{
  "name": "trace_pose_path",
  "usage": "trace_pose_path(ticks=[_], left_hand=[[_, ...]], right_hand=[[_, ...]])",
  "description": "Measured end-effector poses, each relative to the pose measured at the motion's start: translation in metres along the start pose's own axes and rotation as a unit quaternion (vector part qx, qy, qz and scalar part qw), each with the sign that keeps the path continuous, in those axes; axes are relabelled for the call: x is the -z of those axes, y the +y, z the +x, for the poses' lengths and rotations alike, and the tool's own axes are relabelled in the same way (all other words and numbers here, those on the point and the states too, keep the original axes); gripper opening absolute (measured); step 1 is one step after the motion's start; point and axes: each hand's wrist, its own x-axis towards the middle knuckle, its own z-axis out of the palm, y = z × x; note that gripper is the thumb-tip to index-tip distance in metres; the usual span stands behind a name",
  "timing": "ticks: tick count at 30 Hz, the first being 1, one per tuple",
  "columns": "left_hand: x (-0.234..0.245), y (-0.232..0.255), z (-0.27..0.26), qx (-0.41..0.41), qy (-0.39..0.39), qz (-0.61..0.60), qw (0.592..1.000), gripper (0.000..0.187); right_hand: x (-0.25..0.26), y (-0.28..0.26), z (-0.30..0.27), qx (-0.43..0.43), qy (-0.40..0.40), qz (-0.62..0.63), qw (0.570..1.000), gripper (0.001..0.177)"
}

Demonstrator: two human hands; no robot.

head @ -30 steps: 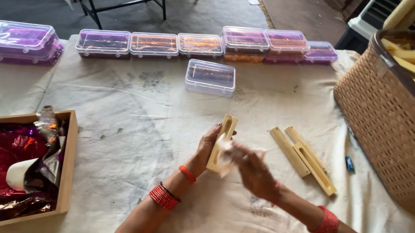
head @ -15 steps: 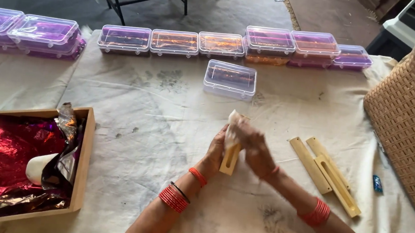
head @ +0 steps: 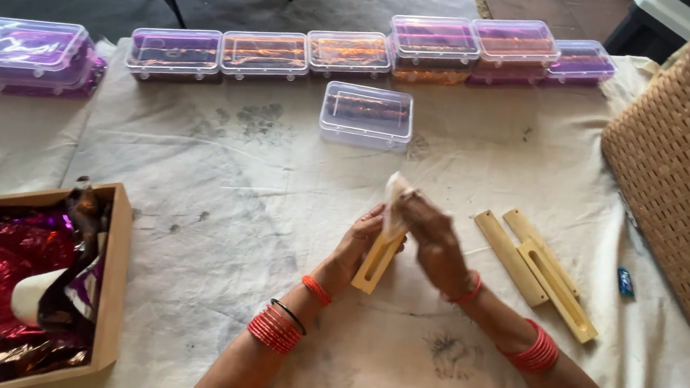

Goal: Wrapping decorative wooden blocks in foil, organizing them in plastic containers, and cleaning them with a cloth.

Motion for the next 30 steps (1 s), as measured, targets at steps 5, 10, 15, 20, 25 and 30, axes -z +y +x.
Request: trace_pose_path(ticks=[5,10,15,20,25,30], left_hand=[[0.009,0.008,0.001,0.009,0.137,-0.068,0.988,0.052],[-0.008,0.013,-0.011,-0.035,0.034,-0.039,0.998,0.051],[-0.005,-0.003,-0.009,-0.015,-0.031,0.005,0.999,0.049],[-0.015,0.019,-0.017,-0.050,-0.010,-0.006,0.999,0.052],[0.005,0.006,-0.007,-0.007,0.032,-0.028,0.999,0.054],[0.001,0.001,-0.009,-0.002,-0.034,-0.001,0.999,0.053]], right_hand=[[0.023,-0.064,0.011,0.136,-0.082,0.115,0.981,0.038],[0.015,-0.033,0.017,0.108,-0.059,0.130,0.984,0.039],[0.017,-0.014,0.008,0.016,-0.010,0.034,0.999,0.044],[0.023,-0.066,0.011,0.137,-0.108,0.120,0.977,0.039],[0.018,-0.041,0.010,0.141,-0.085,0.113,0.980,0.043],[0.029,-0.019,0.018,0.052,-0.028,0.012,0.998,0.048]])
